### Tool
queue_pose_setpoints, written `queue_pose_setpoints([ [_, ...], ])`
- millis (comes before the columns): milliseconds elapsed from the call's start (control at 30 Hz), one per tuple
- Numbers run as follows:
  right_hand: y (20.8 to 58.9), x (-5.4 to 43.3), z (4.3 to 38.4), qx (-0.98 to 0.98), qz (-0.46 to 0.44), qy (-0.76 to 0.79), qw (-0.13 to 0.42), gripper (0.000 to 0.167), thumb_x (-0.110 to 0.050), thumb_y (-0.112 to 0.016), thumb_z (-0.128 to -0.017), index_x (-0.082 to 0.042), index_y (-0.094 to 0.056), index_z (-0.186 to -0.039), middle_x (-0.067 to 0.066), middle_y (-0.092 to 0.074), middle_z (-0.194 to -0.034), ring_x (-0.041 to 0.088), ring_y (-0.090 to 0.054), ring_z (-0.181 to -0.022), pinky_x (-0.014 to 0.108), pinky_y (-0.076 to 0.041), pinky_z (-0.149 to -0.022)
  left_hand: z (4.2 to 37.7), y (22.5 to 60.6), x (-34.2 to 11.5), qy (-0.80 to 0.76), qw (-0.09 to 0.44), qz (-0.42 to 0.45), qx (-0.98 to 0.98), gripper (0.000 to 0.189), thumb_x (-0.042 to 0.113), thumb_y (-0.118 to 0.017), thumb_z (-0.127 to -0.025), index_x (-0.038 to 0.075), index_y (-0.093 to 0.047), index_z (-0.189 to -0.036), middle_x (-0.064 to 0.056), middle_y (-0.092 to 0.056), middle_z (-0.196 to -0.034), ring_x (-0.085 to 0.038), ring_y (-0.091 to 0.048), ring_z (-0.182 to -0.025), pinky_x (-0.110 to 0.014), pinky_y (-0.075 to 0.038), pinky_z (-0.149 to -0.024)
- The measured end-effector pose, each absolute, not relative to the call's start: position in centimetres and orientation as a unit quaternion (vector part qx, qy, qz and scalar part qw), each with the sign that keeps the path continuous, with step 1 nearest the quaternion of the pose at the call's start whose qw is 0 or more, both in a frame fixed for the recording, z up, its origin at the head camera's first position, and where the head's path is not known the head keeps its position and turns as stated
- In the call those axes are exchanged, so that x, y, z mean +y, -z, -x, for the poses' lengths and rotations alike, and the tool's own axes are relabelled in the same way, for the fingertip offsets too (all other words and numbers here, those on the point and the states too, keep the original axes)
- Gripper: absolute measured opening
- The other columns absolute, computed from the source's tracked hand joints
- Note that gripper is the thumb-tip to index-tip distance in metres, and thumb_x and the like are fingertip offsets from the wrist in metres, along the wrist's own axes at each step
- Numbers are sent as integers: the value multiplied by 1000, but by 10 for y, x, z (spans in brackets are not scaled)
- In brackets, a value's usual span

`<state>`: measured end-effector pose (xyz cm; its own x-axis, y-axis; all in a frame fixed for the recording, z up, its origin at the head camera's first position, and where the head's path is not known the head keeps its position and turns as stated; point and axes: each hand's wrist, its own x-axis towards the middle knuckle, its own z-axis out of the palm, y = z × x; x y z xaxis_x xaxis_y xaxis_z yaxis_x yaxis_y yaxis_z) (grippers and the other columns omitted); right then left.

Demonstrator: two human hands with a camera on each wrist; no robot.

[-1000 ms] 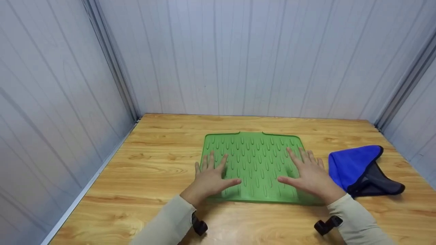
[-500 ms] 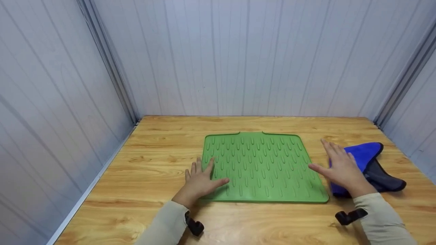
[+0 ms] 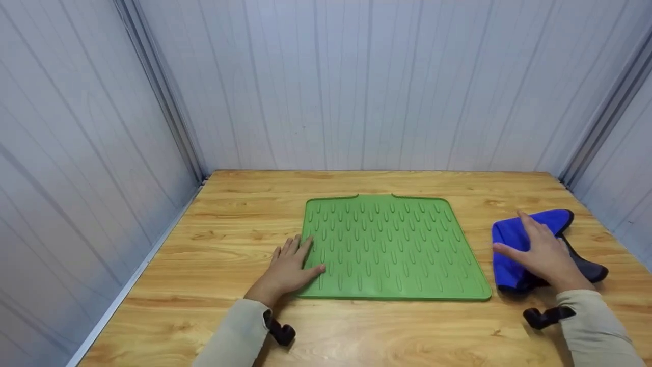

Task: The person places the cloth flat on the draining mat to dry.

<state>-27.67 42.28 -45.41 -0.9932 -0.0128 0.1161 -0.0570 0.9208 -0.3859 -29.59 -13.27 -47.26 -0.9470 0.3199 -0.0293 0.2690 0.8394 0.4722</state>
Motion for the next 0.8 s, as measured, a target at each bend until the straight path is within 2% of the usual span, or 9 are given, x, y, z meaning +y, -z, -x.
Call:
queue_pose_setpoints([
  [233,469,445,277,-979,17,-196,49,114,-69,-57,-92,-4,6,-161,45,-12,-154,66,-12,-138,85,-7,-98,298,476,-137,-221,38,-165,960,81,61,-52,-98,11,-33,-159,-19,-15,-167,-38,-8,-154,-55,-5,-122],
  [567,482,458,276,-981,40,-187,22,116,-75,-53,-90,3,0,-160,48,-15,-150,70,-15,-132,84,-12,-98,298,483,-136,-221,20,-167,961,79,62,-51,-98,13,-37,-158,-19,-19,-166,-39,-10,-154,-55,-6,-122],
  [800,478,454,276,-982,43,-182,9,119,-77,-53,-88,10,-10,-156,49,-20,-148,69,-22,-131,80,-22,-99,300,482,-138,-222,17,-166,961,78,61,-52,-98,13,-37,-158,-18,-20,-166,-39,-10,-154,-56,-8,-122],
])
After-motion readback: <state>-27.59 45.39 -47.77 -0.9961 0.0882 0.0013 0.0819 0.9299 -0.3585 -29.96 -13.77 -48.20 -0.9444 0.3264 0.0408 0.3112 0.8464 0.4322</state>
